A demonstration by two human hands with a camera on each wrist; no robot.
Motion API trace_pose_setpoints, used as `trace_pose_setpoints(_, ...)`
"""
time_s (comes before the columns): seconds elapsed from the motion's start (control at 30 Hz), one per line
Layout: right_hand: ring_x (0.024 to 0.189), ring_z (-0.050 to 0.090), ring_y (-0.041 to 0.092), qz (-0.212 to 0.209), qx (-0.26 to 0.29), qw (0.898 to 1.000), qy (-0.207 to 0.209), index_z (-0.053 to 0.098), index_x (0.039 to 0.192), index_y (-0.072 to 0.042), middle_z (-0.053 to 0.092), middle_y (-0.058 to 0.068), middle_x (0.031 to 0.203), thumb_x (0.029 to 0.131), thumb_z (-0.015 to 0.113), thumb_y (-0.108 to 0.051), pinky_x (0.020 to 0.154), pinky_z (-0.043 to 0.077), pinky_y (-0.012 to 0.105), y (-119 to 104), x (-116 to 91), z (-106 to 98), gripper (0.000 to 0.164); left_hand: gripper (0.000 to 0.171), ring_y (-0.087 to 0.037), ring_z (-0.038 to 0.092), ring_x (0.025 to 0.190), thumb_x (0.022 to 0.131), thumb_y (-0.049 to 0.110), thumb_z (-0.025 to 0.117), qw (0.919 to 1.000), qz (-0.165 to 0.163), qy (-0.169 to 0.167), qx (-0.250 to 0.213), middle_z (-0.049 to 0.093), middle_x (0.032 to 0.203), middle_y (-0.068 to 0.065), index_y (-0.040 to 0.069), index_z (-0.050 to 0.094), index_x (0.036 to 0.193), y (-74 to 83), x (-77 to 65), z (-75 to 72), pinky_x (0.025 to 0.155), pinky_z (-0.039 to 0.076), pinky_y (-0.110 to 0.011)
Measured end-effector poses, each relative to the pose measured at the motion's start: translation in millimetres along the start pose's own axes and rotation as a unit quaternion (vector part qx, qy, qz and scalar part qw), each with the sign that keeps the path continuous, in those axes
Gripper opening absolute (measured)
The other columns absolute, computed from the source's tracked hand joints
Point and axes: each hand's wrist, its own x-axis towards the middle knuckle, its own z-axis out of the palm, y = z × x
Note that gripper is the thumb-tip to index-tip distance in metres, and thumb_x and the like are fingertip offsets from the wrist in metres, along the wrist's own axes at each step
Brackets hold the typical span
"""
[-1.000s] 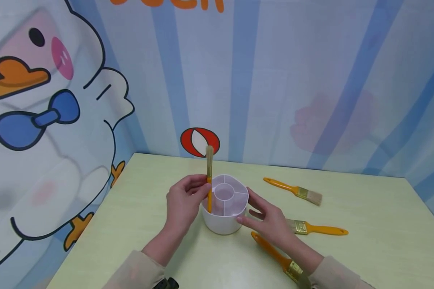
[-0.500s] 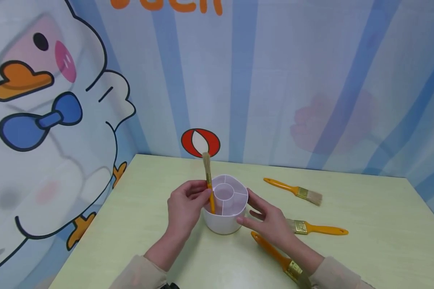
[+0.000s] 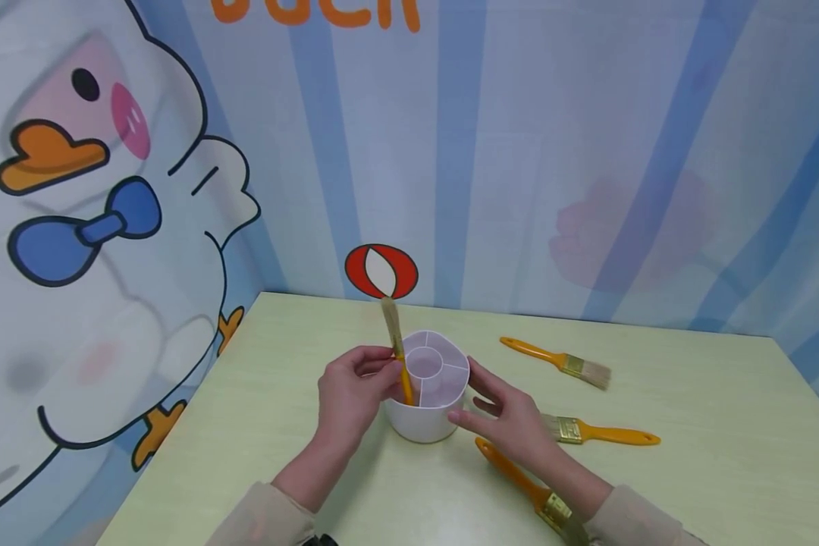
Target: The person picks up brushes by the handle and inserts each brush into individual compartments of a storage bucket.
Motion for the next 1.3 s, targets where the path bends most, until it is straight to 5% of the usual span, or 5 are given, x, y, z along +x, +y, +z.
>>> trace_pose_setpoints(0.57, 0.152, 0.047, 0.032, 0.006, 0.002, 1.000, 0.001, 0.040, 0.167, -0.016, 0.046, 0.008, 0.166, 0.092, 0.087, -0.029, 0.114, 0.050, 0.048, 0, -1, -1, 0.089, 0.038, -0.024, 0.077, 0.105, 0.099, 0.012, 0.078, 0.9970, -0.056, -0.052, -0.012, 0.076, 0.125, -0.015, 0.002, 0.072, 0.136, 6.8, -9.7, -12.7, 0.084, 0.067, -0.035)
trace_pose_setpoints(1.0, 0.151, 0.048, 0.033, -0.002, -0.003, 1.000, 0.002, 0.040, 0.166, -0.015, 0.047, 0.009, 0.166, 0.092, 0.087, -0.031, 0.113, 0.051, 0.048, 0, -2, -1, 0.089, 0.048, -0.026, 0.073, 0.120, 0.098, 0.013, 0.080, 0.9967, -0.064, -0.036, -0.035, 0.073, 0.135, -0.014, 0.007, 0.067, 0.144, 4.3, -25.6, -26.1, 0.090, 0.065, -0.036)
trace_pose_setpoints(1.3, 0.151, 0.047, 0.032, 0.001, -0.009, 1.000, 0.000, 0.040, 0.166, -0.011, 0.046, 0.009, 0.166, 0.093, 0.087, -0.030, 0.113, 0.050, 0.046, -1, -3, -4, 0.089, 0.061, -0.033, 0.070, 0.126, 0.098, 0.020, 0.081, 0.9954, -0.075, -0.039, -0.045, 0.064, 0.146, -0.023, 0.001, 0.058, 0.151, -10.7, -36.0, -32.8, 0.091, 0.065, -0.039)
